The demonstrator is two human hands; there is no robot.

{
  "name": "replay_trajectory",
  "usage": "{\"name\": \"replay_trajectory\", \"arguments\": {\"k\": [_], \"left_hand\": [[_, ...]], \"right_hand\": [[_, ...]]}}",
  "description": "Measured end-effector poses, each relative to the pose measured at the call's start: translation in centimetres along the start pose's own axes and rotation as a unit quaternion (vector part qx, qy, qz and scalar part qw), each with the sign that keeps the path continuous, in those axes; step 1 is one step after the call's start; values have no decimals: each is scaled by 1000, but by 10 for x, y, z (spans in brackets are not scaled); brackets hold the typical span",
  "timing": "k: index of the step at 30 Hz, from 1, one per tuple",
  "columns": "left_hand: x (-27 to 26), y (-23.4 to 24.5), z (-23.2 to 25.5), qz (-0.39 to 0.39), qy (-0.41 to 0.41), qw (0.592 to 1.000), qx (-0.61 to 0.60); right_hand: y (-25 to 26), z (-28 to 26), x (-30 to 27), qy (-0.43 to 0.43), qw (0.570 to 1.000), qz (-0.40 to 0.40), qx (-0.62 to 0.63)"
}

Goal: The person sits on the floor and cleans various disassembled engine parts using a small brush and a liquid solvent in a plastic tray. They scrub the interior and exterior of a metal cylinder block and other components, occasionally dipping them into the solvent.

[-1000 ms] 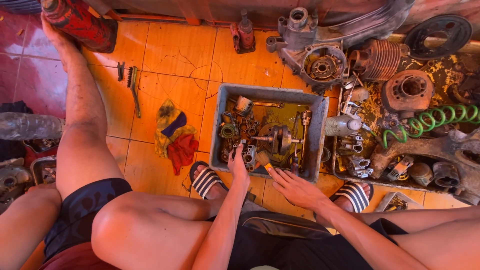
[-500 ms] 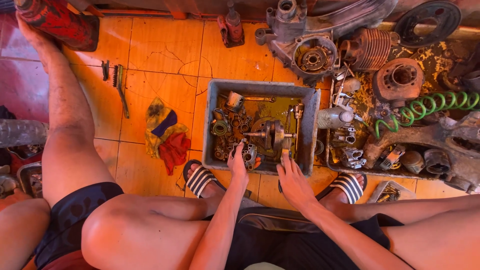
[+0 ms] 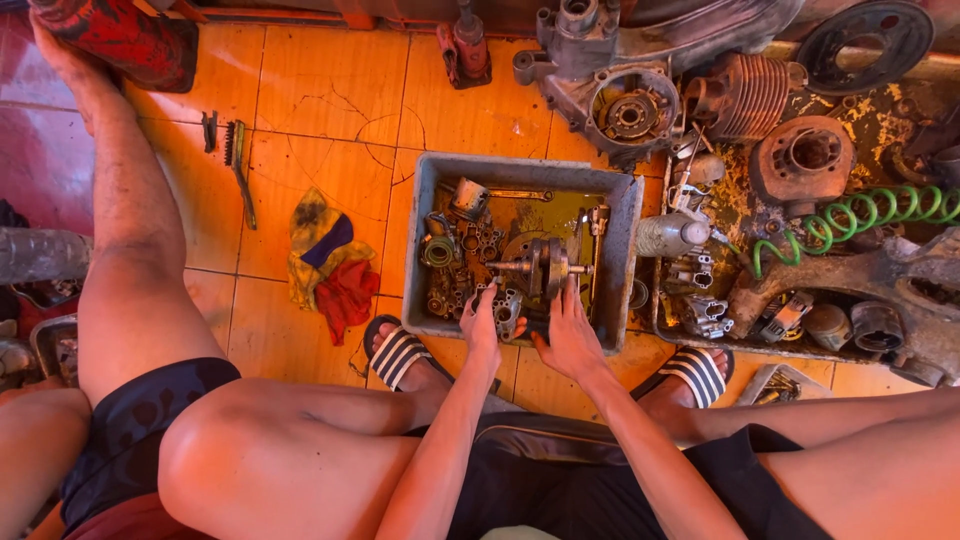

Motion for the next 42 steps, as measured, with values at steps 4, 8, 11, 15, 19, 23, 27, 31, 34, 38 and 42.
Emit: {"name": "replay_trajectory", "arguments": {"k": [4,8,11,15,19,23,27,31,34,38,42], "left_hand": [[-47,-23,33,45,-9,995,85],[-34,-21,30,0,-1,1000,-30],[-34,-21,31,-1,-11,999,-46],[-30,-17,38,4,-33,997,-63],[-26,-10,40,24,-32,996,-86],[-29,-5,43,30,-41,994,-96],[-36,-4,50,31,-52,992,-108],[-32,1,48,36,-44,991,-123],[-32,1,48,38,-47,991,-120],[-35,-1,43,45,-31,993,-105],[37,43,9,31,-32,997,-67]], "right_hand": [[0,10,4,13,1000,-19,4],[-18,32,19,10,996,24,84],[-27,46,25,10,991,79,111],[-31,49,30,29,985,126,115],[-24,43,24,9,988,112,101],[-37,47,27,19,984,166,66],[-57,53,37,76,956,283,-9],[-62,36,38,147,931,318,-104],[-75,36,52,121,937,282,-165],[-66,14,49,137,946,215,-202],[-44,-12,45,81,962,136,-223]]}}
Point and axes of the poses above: each hand's wrist, its own x-axis towards the middle knuckle, its own y-axis out of the back of the hand, z = x × y, the point moved 6 cm from there along x, towards the middle knuckle, and after that the axes turned 7 degrees about -z, right-handed, at the moved point
